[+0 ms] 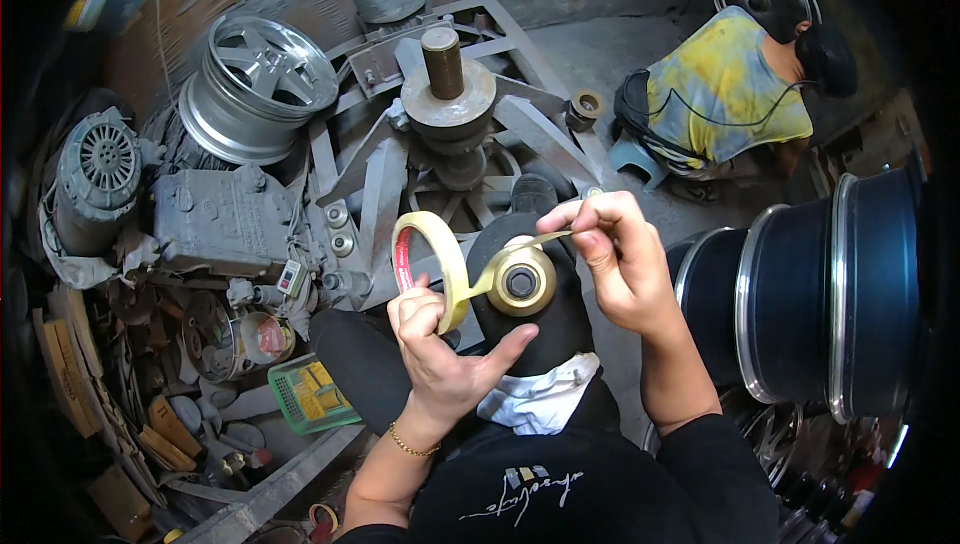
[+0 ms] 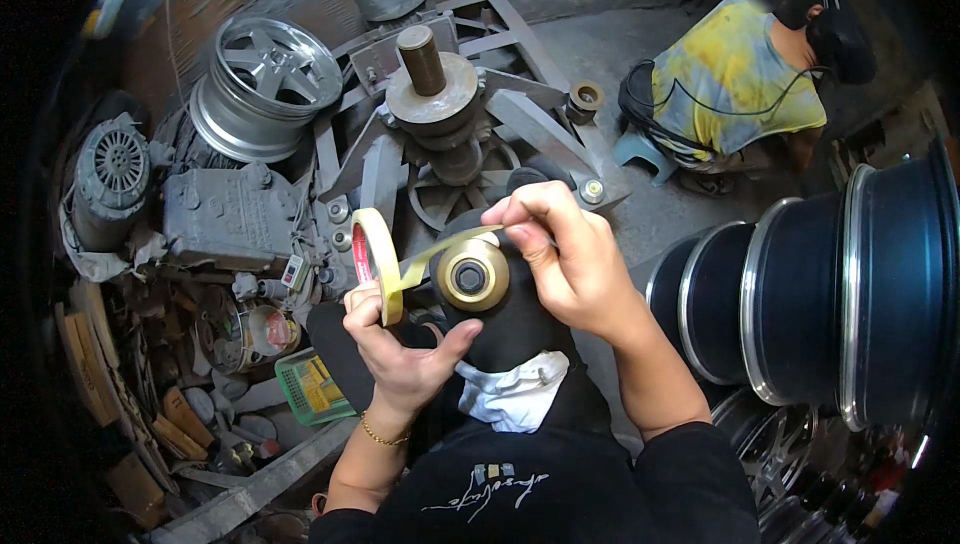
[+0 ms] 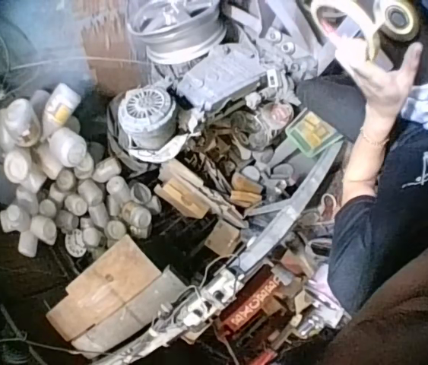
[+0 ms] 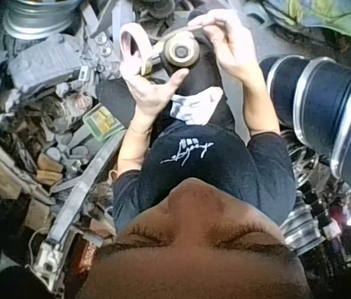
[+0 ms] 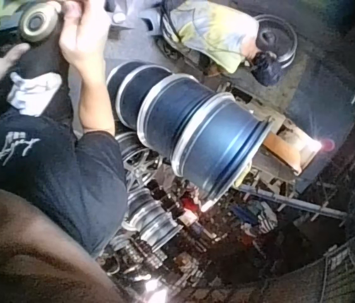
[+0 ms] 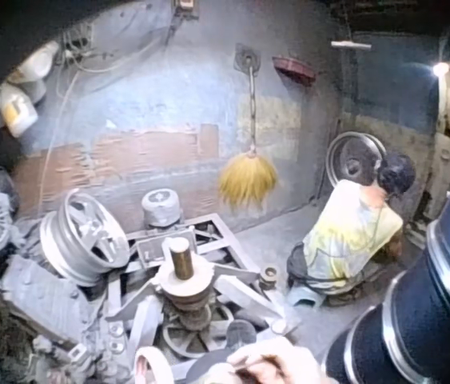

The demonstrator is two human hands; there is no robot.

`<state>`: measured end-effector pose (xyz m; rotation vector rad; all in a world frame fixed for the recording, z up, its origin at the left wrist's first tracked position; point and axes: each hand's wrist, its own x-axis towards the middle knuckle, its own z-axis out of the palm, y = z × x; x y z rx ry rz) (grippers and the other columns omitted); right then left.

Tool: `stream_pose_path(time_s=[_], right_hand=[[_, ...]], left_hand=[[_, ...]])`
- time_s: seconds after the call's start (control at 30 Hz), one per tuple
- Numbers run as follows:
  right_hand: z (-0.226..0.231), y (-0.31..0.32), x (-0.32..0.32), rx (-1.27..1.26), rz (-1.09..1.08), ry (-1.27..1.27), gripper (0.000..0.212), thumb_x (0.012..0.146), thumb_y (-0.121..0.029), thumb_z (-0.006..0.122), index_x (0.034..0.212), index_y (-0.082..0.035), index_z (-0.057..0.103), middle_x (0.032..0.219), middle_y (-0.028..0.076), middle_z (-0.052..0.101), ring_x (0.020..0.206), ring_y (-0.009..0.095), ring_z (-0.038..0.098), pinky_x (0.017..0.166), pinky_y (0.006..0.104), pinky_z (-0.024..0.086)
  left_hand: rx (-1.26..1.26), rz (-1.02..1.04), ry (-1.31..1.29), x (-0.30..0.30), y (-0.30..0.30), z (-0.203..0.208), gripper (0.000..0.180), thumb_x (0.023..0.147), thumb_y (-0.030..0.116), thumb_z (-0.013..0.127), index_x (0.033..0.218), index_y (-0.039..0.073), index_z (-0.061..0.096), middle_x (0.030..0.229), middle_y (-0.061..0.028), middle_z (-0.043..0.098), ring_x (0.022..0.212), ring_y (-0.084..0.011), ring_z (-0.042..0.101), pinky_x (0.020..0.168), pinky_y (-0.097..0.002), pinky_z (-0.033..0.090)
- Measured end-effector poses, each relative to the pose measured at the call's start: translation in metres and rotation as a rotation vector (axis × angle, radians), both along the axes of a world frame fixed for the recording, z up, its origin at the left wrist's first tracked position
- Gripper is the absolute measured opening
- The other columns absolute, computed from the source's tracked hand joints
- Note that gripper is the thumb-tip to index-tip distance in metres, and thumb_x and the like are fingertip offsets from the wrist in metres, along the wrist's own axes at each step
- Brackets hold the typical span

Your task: The person cleans a small gold-colored metal hub with a white cloth. They then apply a strip of yellow masking tape around the inner rim of the hub, using a metal tool to press the tape into place and trim the edges. The person works on a single hub throughout the clip.

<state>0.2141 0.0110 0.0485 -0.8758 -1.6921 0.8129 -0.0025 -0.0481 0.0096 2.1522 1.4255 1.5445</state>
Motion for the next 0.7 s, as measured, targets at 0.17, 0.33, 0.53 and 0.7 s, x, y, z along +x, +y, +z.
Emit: stream_pose_path(time_s=[0.17,0.33,0.53,0.7], right_hand=[[0.000,0.003,-0.001,-0.126,-0.035,0.060,0.009,0.108,-0.006,0.055,0.114,0.001,0.053,0.103,0.018,0.075,0.098,0.024,0.074,0.088,0.0361,0.058],[-0.017,0.004,0.000,-0.239,0.072,0.107,0.011,0.109,-0.008,0.052,0.116,0.000,0.050,0.101,0.019,0.075,0.097,0.024,0.075,0.090,0.0355,0.057],[-0.028,-0.005,0.006,-0.119,-0.062,0.021,0.010,0.107,-0.006,0.056,0.115,0.000,0.053,0.099,0.017,0.074,0.093,0.025,0.075,0.086,0.0360,0.058],[-0.026,-0.024,0.008,-0.179,-0.088,0.055,0.009,0.107,-0.006,0.055,0.115,-0.001,0.053,0.093,0.015,0.074,0.088,0.022,0.075,0.081,0.0335,0.057]], left_hand=[[-0.038,0.040,-0.035,0.009,0.006,-0.008,0.086,0.067,0.039,0.101,0.119,0.003,0.043,0.106,-0.0148,0.048,0.091,-0.0316,0.049,0.081,-0.0439,0.041],[-0.033,-0.003,-0.013,0.010,0.009,-0.009,0.080,0.068,0.032,0.102,0.116,0.003,0.044,0.103,-0.0115,0.054,0.088,-0.0261,0.055,0.079,-0.0381,0.045],[-0.080,-0.143,-0.034,0.002,0.019,0.002,0.067,0.074,0.017,0.098,0.113,0.002,0.045,0.106,-0.0147,0.067,0.093,-0.0256,0.066,0.083,-0.0359,0.053],[-0.178,-0.207,-0.038,-0.014,0.030,0.009,0.049,0.083,0.002,0.087,0.111,0.000,0.046,0.111,-0.0198,0.072,0.098,-0.0268,0.075,0.085,-0.0336,0.057]])
